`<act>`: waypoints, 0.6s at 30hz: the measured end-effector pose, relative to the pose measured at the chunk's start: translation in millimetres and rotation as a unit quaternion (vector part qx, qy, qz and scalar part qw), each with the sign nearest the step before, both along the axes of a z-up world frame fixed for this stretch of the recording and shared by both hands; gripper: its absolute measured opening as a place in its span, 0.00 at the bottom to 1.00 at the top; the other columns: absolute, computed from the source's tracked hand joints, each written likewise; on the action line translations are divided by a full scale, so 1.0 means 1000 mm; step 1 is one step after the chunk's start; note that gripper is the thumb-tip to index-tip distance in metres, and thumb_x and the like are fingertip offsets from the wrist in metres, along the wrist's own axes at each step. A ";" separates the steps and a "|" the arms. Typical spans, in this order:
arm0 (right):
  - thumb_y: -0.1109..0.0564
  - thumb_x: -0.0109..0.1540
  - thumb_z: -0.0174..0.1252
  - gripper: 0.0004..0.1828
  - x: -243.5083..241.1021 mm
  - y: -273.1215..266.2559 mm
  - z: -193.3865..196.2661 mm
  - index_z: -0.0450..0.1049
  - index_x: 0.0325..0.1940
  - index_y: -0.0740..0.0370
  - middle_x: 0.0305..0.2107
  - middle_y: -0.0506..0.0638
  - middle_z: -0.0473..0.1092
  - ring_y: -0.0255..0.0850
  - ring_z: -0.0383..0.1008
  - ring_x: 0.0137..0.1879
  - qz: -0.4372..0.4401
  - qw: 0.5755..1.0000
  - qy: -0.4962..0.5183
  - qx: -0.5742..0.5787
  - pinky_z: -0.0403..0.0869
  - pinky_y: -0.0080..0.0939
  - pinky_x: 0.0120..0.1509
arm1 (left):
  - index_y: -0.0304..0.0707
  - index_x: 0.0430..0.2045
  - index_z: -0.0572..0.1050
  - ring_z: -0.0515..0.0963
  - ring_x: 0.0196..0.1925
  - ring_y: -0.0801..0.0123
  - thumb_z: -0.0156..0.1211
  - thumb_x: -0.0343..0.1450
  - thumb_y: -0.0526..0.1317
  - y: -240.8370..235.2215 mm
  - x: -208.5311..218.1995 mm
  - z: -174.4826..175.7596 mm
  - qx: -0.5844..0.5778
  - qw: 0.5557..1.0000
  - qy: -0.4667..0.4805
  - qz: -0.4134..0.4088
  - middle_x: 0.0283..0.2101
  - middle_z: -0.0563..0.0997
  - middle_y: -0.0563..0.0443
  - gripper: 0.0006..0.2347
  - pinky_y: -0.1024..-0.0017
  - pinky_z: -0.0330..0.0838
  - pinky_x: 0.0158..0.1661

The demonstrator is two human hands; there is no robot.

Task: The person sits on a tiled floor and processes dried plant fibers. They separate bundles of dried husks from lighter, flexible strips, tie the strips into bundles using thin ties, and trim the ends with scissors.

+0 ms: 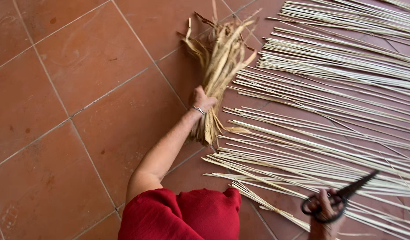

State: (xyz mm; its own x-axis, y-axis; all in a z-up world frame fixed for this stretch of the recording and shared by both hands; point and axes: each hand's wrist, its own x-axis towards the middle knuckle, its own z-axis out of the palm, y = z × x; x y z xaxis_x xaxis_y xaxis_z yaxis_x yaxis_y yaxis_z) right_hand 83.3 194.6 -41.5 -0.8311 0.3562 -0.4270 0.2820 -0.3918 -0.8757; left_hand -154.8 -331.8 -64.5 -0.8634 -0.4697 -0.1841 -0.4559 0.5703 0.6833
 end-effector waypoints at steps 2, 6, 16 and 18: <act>0.60 0.68 0.60 0.22 -0.008 -0.033 0.013 0.60 0.63 0.56 0.36 0.54 0.69 0.41 0.71 0.32 0.021 1.000 -0.001 -0.022 0.70 0.41 0.30 | 0.34 0.34 0.76 0.84 0.29 0.60 0.69 0.53 0.42 0.052 0.021 0.009 0.055 0.995 -0.014 -0.076 0.30 0.83 0.43 0.19 0.64 0.81 0.34; 0.51 0.67 0.57 0.22 -0.019 -0.098 0.029 0.58 0.60 0.59 0.47 0.64 0.74 0.51 0.81 0.48 0.058 0.993 -0.044 -0.090 0.80 0.47 0.42 | 0.33 0.35 0.75 0.83 0.31 0.59 0.68 0.55 0.41 0.145 0.062 0.006 0.090 0.976 -0.072 -0.184 0.31 0.82 0.42 0.18 0.62 0.82 0.35; 0.54 0.65 0.62 0.23 -0.008 -0.124 0.034 0.60 0.58 0.62 0.41 0.64 0.74 0.44 0.76 0.36 0.050 0.992 -0.066 -0.100 0.77 0.44 0.38 | 0.31 0.46 0.67 0.81 0.47 0.40 0.69 0.63 0.35 0.118 0.012 -0.030 -0.123 0.969 -0.078 -0.198 0.44 0.80 0.31 0.21 0.51 0.77 0.47; 0.54 0.64 0.62 0.23 -0.004 -0.121 0.034 0.61 0.57 0.62 0.40 0.63 0.75 0.43 0.76 0.36 0.051 0.992 -0.069 -0.087 0.78 0.44 0.38 | 0.28 0.48 0.66 0.78 0.49 0.40 0.72 0.59 0.34 0.113 0.001 -0.035 -0.135 0.970 -0.086 -0.181 0.50 0.75 0.27 0.26 0.51 0.75 0.48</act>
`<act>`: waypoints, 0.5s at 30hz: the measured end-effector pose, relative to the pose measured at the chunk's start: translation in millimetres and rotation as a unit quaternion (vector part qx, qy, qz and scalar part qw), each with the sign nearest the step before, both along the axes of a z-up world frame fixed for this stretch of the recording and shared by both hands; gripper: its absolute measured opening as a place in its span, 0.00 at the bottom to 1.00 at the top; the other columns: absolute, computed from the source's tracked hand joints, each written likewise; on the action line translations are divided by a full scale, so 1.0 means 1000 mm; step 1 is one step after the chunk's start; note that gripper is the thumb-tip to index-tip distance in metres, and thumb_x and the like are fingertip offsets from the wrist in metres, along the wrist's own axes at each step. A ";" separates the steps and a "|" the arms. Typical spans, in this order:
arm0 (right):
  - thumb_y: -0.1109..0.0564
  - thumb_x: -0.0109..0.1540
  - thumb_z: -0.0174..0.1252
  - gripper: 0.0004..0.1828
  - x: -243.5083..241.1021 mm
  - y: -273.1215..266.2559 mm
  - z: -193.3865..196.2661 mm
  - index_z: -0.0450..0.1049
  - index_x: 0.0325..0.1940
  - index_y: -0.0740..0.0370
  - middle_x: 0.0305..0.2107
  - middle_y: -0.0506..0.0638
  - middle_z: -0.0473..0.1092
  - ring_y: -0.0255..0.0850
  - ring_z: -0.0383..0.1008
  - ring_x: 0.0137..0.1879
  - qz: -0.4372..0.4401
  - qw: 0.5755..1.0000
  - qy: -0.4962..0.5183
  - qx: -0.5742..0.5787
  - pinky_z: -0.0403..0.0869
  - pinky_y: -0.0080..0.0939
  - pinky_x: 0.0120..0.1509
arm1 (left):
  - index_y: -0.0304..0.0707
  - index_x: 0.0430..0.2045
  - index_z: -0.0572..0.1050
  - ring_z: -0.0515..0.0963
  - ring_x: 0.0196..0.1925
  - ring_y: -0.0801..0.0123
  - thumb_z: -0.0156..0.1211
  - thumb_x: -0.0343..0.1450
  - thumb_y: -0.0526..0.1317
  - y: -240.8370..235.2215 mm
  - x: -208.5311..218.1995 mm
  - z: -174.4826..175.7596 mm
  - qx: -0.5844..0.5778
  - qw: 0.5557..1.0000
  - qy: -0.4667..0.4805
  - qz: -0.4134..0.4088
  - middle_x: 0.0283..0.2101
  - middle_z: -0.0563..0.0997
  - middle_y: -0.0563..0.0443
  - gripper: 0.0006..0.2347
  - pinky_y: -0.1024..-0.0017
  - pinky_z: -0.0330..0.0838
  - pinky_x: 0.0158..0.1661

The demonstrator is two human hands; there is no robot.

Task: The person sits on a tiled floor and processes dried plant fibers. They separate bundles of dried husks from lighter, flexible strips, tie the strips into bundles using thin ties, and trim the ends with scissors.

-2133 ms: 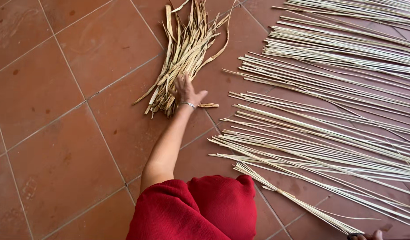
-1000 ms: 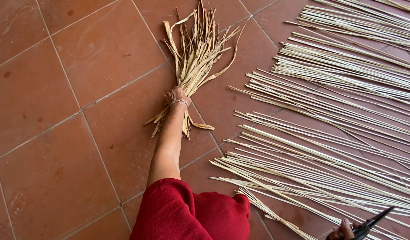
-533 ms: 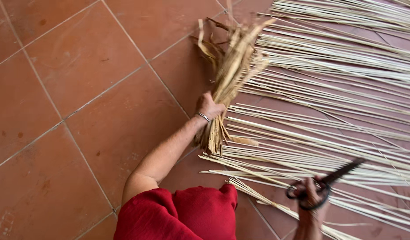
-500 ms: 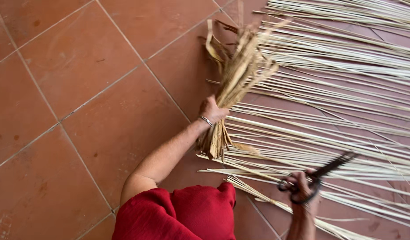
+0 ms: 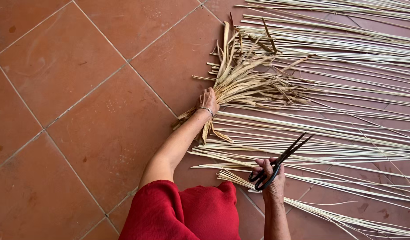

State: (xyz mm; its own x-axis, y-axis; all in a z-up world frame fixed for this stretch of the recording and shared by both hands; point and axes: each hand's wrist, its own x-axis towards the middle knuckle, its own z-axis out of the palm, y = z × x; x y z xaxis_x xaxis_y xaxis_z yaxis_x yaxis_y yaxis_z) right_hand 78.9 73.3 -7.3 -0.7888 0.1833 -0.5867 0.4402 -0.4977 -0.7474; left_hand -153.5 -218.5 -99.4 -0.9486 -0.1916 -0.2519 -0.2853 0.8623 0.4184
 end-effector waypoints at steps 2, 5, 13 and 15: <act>0.54 0.63 0.63 0.23 0.004 0.001 0.001 0.61 0.56 0.62 0.39 0.62 0.75 0.42 0.77 0.35 0.002 1.000 -0.005 0.010 0.78 0.43 0.38 | 0.29 0.56 0.61 0.74 0.55 0.36 0.77 0.55 0.38 0.000 -0.008 -0.005 -0.010 0.999 -0.028 0.021 0.58 0.69 0.25 0.36 0.45 0.70 0.52; 0.54 0.62 0.64 0.23 0.002 -0.003 -0.002 0.62 0.56 0.62 0.38 0.61 0.75 0.42 0.77 0.33 0.004 1.000 -0.022 0.016 0.78 0.42 0.38 | 0.31 0.56 0.64 0.76 0.57 0.42 0.71 0.61 0.36 -0.008 -0.022 -0.013 -0.031 0.997 -0.065 0.003 0.55 0.74 0.31 0.29 0.48 0.70 0.55; 0.56 0.60 0.67 0.25 0.009 -0.005 -0.007 0.65 0.56 0.64 0.34 0.59 0.76 0.40 0.76 0.31 0.022 0.998 -0.051 0.033 0.74 0.38 0.35 | 0.35 0.47 0.72 0.82 0.51 0.49 0.67 0.64 0.35 -0.024 -0.047 -0.004 -0.074 0.995 -0.070 -0.015 0.44 0.83 0.38 0.18 0.53 0.74 0.52; 0.57 0.61 0.66 0.24 0.011 -0.004 -0.004 0.65 0.56 0.64 0.35 0.59 0.76 0.40 0.76 0.31 0.020 0.998 -0.052 0.034 0.75 0.38 0.35 | 0.34 0.45 0.74 0.85 0.47 0.50 0.65 0.65 0.35 -0.024 -0.050 0.013 -0.049 0.996 -0.070 0.005 0.44 0.84 0.37 0.15 0.57 0.79 0.47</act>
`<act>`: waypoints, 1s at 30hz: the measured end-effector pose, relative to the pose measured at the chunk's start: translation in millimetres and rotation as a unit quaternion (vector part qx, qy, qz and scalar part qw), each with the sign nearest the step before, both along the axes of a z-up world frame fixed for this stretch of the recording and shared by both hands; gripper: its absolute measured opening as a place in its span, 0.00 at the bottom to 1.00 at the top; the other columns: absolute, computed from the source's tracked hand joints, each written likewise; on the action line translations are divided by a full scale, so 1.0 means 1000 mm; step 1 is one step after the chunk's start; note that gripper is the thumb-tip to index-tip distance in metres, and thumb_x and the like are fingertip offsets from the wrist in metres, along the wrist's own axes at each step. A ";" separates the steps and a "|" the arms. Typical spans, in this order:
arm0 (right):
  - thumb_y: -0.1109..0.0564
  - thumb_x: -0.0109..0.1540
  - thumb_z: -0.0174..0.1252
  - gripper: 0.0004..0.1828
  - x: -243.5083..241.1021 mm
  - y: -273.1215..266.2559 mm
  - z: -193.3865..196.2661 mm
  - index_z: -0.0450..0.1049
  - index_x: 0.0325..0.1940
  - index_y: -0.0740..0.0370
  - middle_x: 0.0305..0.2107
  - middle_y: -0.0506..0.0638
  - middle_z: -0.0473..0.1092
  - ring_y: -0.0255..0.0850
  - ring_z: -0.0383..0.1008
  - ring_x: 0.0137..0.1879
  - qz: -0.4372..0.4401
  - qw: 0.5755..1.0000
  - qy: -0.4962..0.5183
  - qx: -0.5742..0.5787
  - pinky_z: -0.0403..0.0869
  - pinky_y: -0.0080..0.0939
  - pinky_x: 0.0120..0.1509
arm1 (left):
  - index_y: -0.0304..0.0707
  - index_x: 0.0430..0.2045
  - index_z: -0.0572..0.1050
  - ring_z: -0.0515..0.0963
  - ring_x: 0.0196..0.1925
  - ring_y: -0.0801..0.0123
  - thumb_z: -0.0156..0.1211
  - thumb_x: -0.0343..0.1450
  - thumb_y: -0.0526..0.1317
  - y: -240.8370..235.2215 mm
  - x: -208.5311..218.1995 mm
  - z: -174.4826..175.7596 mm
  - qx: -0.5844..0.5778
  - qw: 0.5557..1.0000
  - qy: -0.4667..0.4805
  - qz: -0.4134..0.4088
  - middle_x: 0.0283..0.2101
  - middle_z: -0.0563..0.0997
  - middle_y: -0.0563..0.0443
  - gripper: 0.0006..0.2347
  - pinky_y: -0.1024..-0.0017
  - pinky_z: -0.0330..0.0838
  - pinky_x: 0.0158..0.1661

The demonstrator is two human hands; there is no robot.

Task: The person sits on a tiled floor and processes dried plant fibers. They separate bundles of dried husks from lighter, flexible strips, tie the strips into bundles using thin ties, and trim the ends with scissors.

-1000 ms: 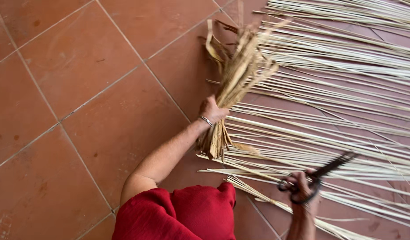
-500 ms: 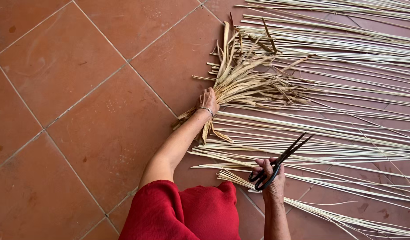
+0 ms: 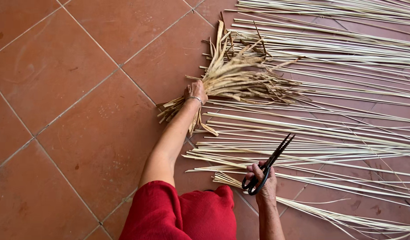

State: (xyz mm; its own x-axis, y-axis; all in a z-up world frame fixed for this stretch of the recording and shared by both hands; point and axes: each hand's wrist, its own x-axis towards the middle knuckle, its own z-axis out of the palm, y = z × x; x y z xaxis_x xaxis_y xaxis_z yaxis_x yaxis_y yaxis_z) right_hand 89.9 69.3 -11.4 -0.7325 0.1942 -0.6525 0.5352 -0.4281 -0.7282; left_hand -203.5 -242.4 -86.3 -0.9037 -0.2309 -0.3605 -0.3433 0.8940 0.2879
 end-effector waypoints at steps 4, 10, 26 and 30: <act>0.57 0.62 0.64 0.24 -0.008 -0.005 0.008 0.63 0.57 0.63 0.37 0.62 0.75 0.43 0.77 0.34 -0.027 0.997 0.042 -0.063 0.78 0.43 0.37 | 0.32 0.40 0.74 0.83 0.43 0.48 0.71 0.58 0.38 0.014 0.014 0.041 0.066 0.996 0.046 -0.028 0.40 0.82 0.35 0.19 0.57 0.78 0.46; 0.51 0.61 0.62 0.27 -0.022 -0.018 0.001 0.56 0.57 0.58 0.47 0.61 0.75 0.49 0.80 0.48 -0.052 0.985 0.116 -0.117 0.82 0.49 0.47 | 0.33 0.43 0.72 0.85 0.37 0.53 0.69 0.58 0.38 0.100 0.103 0.061 0.211 0.970 0.024 -0.119 0.35 0.83 0.39 0.21 0.60 0.81 0.40; 0.63 0.58 0.67 0.19 0.003 0.006 -0.026 0.75 0.52 0.72 0.42 0.57 0.77 0.43 0.80 0.47 -0.137 0.975 0.045 -0.167 0.80 0.40 0.53 | 0.32 0.58 0.60 0.78 0.54 0.52 0.73 0.55 0.62 0.176 0.176 0.067 0.176 0.721 -0.340 -0.578 0.53 0.76 0.33 0.44 0.62 0.72 0.56; 0.64 0.57 0.66 0.14 0.021 0.024 -0.051 0.75 0.46 0.72 0.36 0.58 0.77 0.43 0.81 0.39 -0.126 0.978 0.026 -0.164 0.81 0.40 0.48 | 0.41 0.48 0.78 0.81 0.47 0.62 0.68 0.63 0.61 0.176 0.116 0.051 0.322 0.753 -0.235 -0.524 0.48 0.82 0.45 0.27 0.64 0.76 0.47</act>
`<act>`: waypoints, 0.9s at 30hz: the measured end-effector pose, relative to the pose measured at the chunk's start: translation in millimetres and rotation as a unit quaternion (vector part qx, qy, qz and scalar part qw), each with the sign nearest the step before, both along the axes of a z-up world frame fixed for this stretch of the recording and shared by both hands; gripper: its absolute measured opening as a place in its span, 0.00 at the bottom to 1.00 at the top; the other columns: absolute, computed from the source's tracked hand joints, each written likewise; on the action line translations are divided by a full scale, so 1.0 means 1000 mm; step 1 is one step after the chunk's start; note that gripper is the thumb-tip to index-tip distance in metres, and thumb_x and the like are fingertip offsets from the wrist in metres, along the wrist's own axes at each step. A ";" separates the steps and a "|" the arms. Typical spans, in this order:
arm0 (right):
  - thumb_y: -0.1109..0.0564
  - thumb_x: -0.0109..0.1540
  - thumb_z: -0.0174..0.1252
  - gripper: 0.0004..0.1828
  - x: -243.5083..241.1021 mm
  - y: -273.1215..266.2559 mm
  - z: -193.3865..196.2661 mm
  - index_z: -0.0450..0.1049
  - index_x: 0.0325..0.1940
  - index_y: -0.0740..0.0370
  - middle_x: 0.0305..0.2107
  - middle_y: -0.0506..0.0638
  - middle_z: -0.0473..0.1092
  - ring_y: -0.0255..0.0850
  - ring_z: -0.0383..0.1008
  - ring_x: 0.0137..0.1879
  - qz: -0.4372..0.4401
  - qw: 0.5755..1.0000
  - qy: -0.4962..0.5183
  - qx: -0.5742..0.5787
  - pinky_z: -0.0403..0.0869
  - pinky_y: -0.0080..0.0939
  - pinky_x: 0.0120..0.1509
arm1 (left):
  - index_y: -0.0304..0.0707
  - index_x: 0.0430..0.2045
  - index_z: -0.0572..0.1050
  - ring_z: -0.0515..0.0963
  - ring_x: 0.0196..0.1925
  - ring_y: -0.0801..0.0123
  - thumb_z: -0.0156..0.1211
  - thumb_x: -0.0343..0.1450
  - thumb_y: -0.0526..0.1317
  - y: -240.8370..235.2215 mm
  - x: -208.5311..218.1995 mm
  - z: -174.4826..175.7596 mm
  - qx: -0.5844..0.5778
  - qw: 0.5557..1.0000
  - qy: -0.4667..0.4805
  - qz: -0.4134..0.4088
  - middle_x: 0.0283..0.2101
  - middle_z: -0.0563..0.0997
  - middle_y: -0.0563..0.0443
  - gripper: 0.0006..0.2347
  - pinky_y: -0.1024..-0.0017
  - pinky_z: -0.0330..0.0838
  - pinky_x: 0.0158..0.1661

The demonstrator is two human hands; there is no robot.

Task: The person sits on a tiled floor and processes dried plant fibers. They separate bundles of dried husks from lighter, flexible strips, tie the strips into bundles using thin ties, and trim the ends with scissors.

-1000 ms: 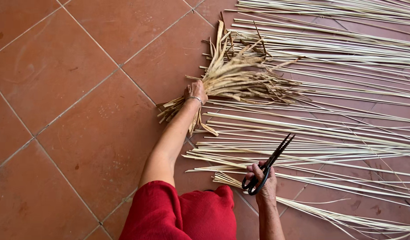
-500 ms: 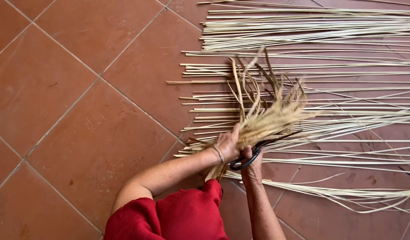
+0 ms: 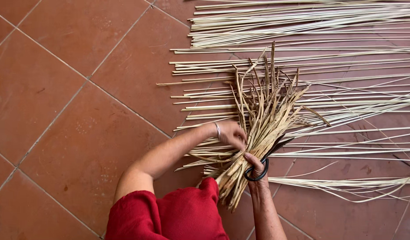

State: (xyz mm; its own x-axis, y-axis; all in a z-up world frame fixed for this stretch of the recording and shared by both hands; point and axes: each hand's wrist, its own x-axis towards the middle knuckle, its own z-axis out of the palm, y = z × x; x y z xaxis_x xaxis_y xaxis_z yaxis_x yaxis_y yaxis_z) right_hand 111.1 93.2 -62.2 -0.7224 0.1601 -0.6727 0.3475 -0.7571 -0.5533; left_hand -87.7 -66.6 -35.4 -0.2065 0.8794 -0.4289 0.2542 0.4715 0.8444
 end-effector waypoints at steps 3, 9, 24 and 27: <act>0.63 0.56 0.63 0.14 0.010 0.017 -0.010 0.75 0.43 0.74 0.32 0.60 0.78 0.45 0.81 0.35 0.039 0.999 -0.026 -0.022 0.81 0.41 0.43 | 0.46 0.37 0.82 0.81 0.45 0.64 0.63 0.67 0.51 -0.003 -0.061 -0.032 -0.128 0.960 0.170 0.183 0.43 0.83 0.51 0.13 0.59 0.74 0.45; 0.62 0.56 0.61 0.18 0.025 0.035 -0.004 0.74 0.47 0.76 0.30 0.61 0.78 0.48 0.82 0.34 0.072 0.994 -0.052 -0.058 0.82 0.45 0.41 | 0.45 0.29 0.81 0.75 0.57 0.54 0.64 0.65 0.37 -0.001 -0.117 -0.087 0.005 0.805 0.570 0.166 0.43 0.79 0.48 0.04 0.32 0.60 0.56; 0.65 0.54 0.58 0.27 0.013 0.029 0.049 0.68 0.57 0.73 0.33 0.61 0.78 0.50 0.83 0.38 0.081 0.993 -0.015 -0.090 0.85 0.52 0.38 | 0.37 0.26 0.80 0.82 0.39 0.58 0.59 0.66 0.36 -0.059 -0.256 0.020 -0.104 0.623 0.757 0.166 0.29 0.82 0.43 0.04 0.48 0.71 0.57; 0.65 0.55 0.58 0.26 0.016 0.028 0.039 0.68 0.58 0.76 0.33 0.63 0.77 0.50 0.83 0.38 0.070 0.996 -0.022 -0.044 0.84 0.51 0.39 | 0.35 0.30 0.78 0.81 0.31 0.61 0.59 0.74 0.38 -0.074 -0.263 0.064 -0.013 0.587 0.725 0.361 0.27 0.80 0.44 0.06 0.60 0.74 0.33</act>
State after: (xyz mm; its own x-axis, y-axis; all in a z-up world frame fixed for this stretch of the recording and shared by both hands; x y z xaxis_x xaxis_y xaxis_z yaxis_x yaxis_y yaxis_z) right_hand 126.8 121.4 -22.9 -0.7037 -0.0011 -0.7105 0.4753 -0.7440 -0.4697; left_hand -350.4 -140.9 29.0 -0.6856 0.3353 0.6462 0.4221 0.9063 -0.0224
